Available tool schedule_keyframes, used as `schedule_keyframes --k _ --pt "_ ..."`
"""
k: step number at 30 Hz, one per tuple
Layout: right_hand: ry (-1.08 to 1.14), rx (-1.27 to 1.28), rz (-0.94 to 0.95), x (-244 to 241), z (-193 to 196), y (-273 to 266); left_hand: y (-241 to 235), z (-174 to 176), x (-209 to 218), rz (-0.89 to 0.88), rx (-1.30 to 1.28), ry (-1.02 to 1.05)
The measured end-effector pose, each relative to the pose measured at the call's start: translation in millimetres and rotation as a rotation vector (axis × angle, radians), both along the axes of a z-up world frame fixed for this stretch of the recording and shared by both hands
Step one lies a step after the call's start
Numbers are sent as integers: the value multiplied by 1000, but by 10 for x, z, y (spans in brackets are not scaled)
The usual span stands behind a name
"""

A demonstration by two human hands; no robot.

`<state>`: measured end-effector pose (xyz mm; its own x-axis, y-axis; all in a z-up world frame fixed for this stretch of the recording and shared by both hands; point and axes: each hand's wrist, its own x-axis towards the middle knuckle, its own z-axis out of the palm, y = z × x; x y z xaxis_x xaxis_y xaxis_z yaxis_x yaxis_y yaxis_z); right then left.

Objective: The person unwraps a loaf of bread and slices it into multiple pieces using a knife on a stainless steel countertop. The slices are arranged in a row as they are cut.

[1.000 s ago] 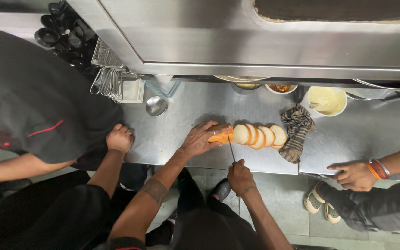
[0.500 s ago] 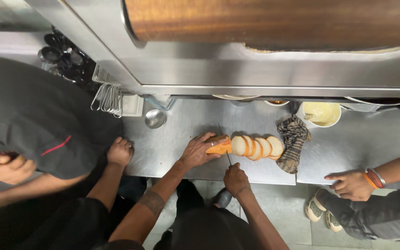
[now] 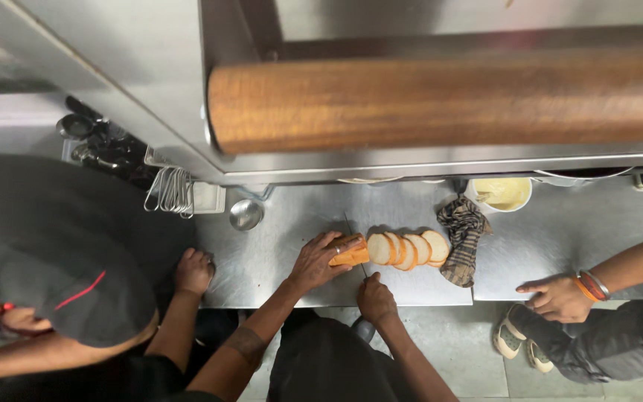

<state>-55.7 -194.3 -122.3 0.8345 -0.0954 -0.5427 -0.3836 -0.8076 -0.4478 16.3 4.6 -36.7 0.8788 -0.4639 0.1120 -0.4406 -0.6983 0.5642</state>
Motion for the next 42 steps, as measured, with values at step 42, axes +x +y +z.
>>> schedule_keyframes --k 42 --pt "70 -21 -95 41 -91 75 32 230 196 -78 -26 6"
